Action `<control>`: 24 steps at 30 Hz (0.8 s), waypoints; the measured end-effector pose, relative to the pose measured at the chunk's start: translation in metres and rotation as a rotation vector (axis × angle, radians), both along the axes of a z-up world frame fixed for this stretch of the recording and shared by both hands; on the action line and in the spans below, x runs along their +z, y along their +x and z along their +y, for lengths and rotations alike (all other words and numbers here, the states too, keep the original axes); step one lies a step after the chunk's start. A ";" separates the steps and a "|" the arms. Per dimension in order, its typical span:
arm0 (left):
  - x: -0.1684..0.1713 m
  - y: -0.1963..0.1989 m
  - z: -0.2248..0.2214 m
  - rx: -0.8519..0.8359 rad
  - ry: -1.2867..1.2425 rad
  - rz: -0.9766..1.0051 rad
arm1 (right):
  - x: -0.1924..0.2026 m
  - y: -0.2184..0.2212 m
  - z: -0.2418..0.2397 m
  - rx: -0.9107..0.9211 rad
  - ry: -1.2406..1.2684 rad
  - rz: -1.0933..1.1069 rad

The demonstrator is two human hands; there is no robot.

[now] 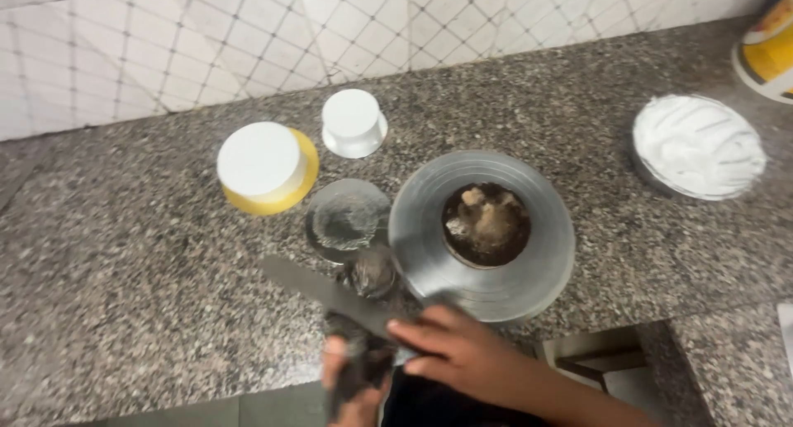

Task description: Preparing a small chocolate cake by slicing, moistening, and applying frosting.

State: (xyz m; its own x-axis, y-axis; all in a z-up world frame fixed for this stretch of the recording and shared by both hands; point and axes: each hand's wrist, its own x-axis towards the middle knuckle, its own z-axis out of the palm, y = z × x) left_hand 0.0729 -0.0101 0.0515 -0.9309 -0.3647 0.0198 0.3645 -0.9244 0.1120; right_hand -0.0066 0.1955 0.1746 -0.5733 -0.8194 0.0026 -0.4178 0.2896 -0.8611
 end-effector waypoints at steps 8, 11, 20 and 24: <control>0.075 0.019 -0.041 0.394 -0.502 -0.465 | -0.032 0.025 -0.029 0.185 -0.080 0.087; 0.055 0.028 -0.077 0.495 -0.415 -0.425 | -0.042 0.027 -0.018 0.243 -0.083 0.065; 0.066 -0.083 -0.109 0.427 -0.940 -0.965 | -0.099 0.011 0.034 0.082 0.397 -0.071; -0.007 -0.155 -0.105 0.358 -1.378 -0.945 | -0.122 0.009 0.047 -0.111 0.485 -0.124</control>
